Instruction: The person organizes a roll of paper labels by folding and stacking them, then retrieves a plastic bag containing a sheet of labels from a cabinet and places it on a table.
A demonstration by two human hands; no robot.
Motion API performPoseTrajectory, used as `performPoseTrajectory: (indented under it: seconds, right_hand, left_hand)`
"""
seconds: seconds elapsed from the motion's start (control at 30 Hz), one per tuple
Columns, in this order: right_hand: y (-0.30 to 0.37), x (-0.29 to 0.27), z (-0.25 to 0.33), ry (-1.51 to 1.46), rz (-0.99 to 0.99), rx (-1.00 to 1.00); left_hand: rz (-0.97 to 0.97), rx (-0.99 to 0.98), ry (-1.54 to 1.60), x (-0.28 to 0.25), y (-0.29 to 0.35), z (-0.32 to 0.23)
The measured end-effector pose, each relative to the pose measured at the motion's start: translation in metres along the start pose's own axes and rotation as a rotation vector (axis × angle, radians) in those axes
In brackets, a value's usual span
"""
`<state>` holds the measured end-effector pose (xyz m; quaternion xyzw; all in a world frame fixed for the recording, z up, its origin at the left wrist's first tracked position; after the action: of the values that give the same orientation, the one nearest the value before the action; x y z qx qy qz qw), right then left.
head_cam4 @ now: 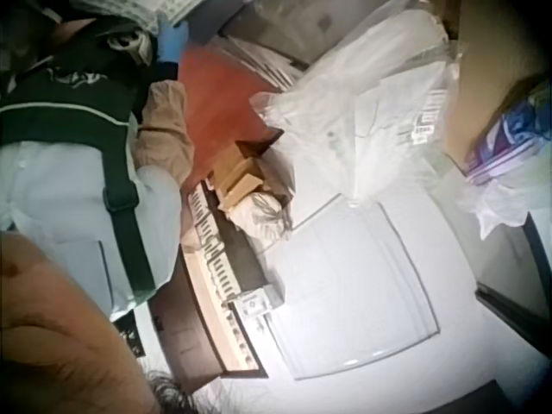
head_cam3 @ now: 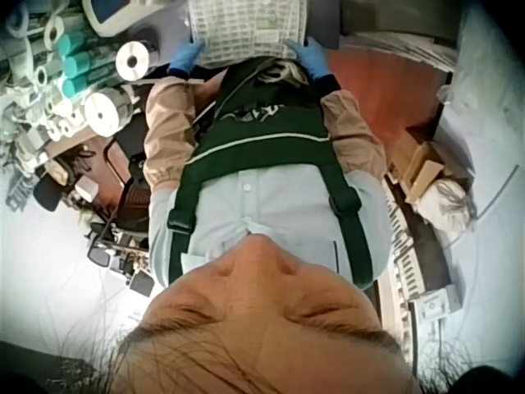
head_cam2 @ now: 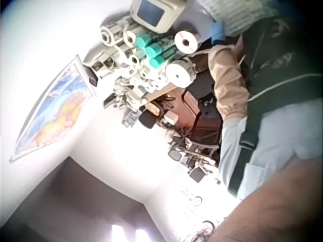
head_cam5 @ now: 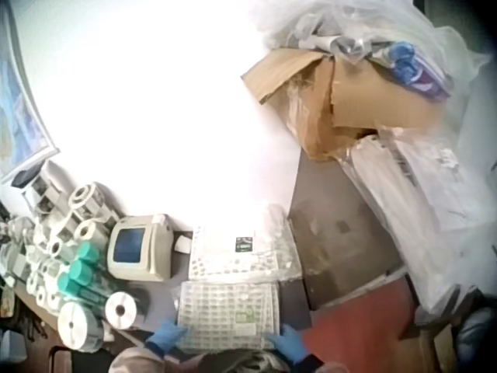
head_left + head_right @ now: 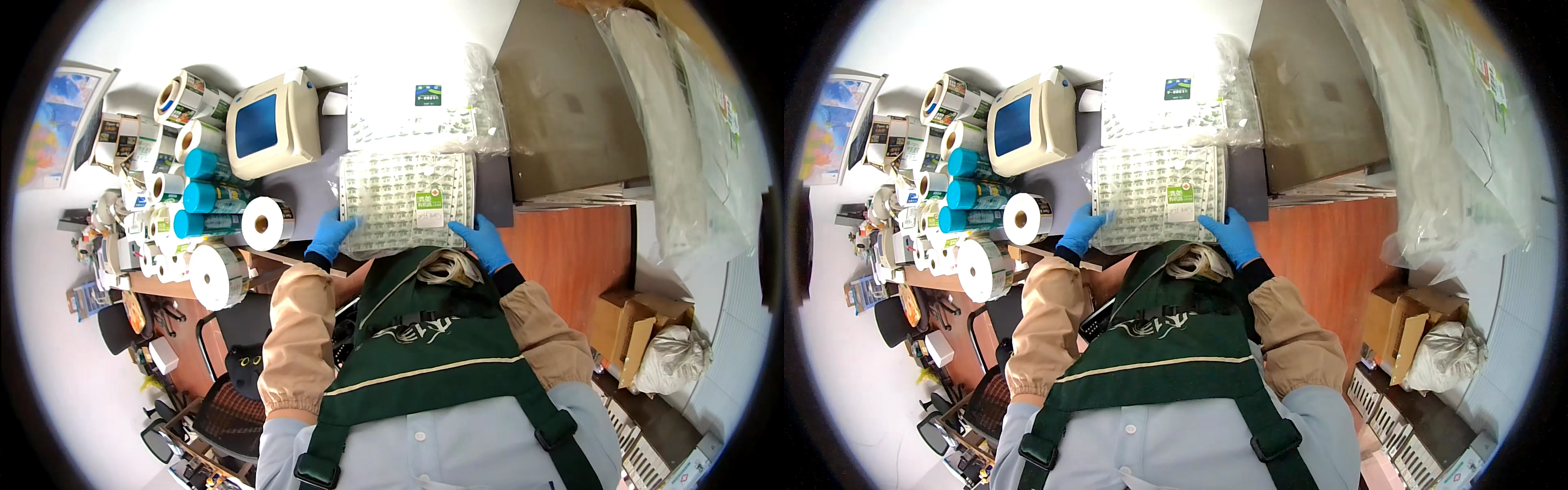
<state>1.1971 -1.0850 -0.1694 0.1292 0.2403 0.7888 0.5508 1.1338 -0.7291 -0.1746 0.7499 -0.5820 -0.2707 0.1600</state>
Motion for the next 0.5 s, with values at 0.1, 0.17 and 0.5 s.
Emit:
performPoseTrajectory:
  seconds: [0.1, 0.17, 0.5]
  right_hand:
    - [-0.013, 0.005, -0.004, -0.066, 0.063, -0.020]
    - [-0.013, 0.004, 0.000, -0.033, 0.087, -0.038]
    - [-0.014, -0.030, -0.019, 0.078, -0.202, -0.202]
  left_hand:
    - [0.092, -0.100, 0.062, 0.013, 0.013, -0.019]
    - [0.095, -0.103, 0.083, 0.011, 0.018, -0.016]
    - [-0.331, 0.244, -0.160, -0.015, 0.049, 0.012]
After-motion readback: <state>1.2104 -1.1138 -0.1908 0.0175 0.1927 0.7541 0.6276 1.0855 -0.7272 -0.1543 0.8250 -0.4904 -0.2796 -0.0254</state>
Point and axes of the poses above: each hand's wrist, its own y-axis away from the middle knuckle, its own x-axis out of the palm, z = x × y, the point moved 7 cm from there along -y, towards the middle knuckle, and after that the axes turned 1 degree about z, right-handed, at the moved point
